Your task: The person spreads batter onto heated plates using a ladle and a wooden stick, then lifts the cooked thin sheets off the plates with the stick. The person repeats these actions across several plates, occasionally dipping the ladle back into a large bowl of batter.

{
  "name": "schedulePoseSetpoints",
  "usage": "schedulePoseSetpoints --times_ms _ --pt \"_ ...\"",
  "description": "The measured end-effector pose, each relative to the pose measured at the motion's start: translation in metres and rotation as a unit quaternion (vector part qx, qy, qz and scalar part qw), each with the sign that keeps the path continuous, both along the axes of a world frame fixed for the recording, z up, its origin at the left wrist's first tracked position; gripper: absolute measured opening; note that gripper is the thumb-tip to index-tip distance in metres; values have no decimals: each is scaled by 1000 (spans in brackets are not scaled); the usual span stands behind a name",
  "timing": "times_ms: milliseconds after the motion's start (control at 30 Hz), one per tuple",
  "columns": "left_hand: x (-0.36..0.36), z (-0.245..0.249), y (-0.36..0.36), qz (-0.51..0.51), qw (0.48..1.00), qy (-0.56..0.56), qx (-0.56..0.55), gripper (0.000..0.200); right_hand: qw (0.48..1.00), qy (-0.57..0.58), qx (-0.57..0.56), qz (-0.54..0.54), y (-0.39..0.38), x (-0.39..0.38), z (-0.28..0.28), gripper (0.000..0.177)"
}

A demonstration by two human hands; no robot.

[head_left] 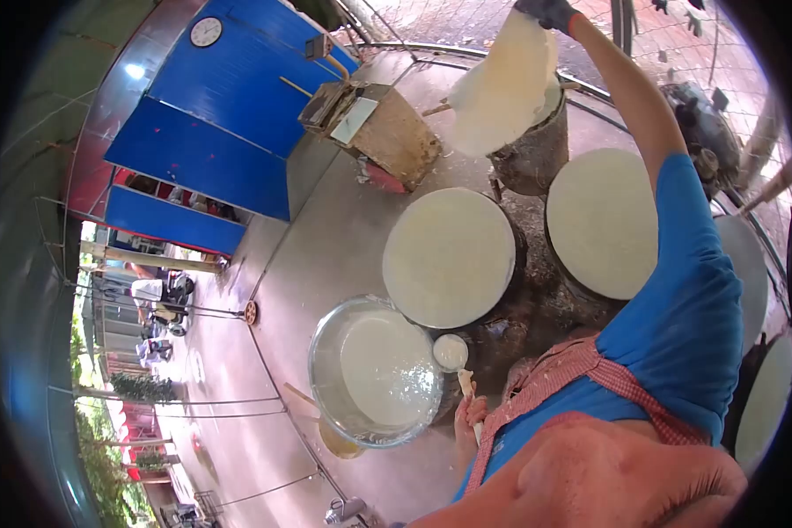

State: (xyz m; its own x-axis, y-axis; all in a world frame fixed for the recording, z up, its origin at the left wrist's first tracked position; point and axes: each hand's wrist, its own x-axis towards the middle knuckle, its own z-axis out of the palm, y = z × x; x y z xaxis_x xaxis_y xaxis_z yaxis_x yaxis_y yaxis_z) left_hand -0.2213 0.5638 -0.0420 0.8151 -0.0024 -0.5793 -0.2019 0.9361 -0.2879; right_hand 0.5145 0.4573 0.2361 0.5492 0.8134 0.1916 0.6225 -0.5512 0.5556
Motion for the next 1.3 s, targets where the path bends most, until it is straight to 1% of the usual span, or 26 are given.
schedulePoseSetpoints --times_ms 33,67,100,167,233,300,367,433,533,633,700,767,800,833,867,900,933,967,1000,1067,1133,1167,1200,1233,1267,1300 --pt "5 2 -3 7 1000 2 3 22 999 -11 45 2 -4 0 -1 13" --pt "10 5 -7 39 999 -28 -10 23 914 213 345 -25 -5 18 -20 10" --pt "17 8 -9 71 995 -59 -23 23 693 409 591 -48 -5 39 -48 8" --pt "28 13 -15 86 995 -57 -15 23 585 394 709 1 -11 40 -94 20" --pt "41 18 -15 104 994 -44 -1 24 582 342 737 -41 -6 77 -169 23" --pt "50 21 -17 120 992 -31 15 24 447 432 778 -96 4 105 -247 24" --pt "61 24 -18 131 991 -19 28 25 481 458 710 -234 11 123 -319 29" --pt "69 27 -18 140 990 -7 33 25 548 414 656 -312 16 95 -342 35" --pt "74 33 -19 149 988 10 36 26 582 350 642 -357 28 92 -404 38" --pt "75 34 -21 162 986 4 28 27 597 322 618 -397 29 87 -401 41" --pt "73 35 -22 173 985 -8 18 27 649 301 550 -432 17 74 -371 53" --pt "69 38 -21 194 981 -27 4 28 719 151 624 -267 6 71 -383 55" --pt "65 39 -17 203 978 -44 -4 28 736 237 592 -226 2 65 -375 52" --pt "63 39 -13 214 975 -64 -12 29 791 240 543 -146 1 56 -374 51" --pt "59 39 -8 226 970 -89 -17 29 783 275 530 -174 17 24 -334 49" --pt "55 36 -3 235 965 -119 -17 30 824 242 511 -42 26 15 -348 48" --pt "47 34 3 244 958 -148 -14 30 825 307 475 -5 39 -1 -357 43" --pt "37 33 7 252 952 -170 -7 30 948 172 237 128 47 6 -390 33" --pt "24 32 11 266 945 -190 9 31 863 406 297 48 75 -18 -386 32" --pt "-5 26 27 294 937 -177 63 32 724 616 306 -42 133 -94 -357 32" --pt "-35 24 48 302 935 -72 170 40 856 471 116 181 181 -185 -323 28" --pt "-49 24 60 289 927 13 239 50 741 643 158 115 200 -226 -308 30" --pt "-65 20 78 288 929 11 232 50 591 782 196 37 219 -272 -295 34" --pt "-83 13 97 241 912 76 322 41 717 656 163 168 238 -319 -287 35" --pt "-101 5 118 187 884 139 406 32 808 500 119 288 252 -366 -280 37" --pt "-120 -12 141 178 890 134 397 32 821 488 63 290 263 -412 -278 36"
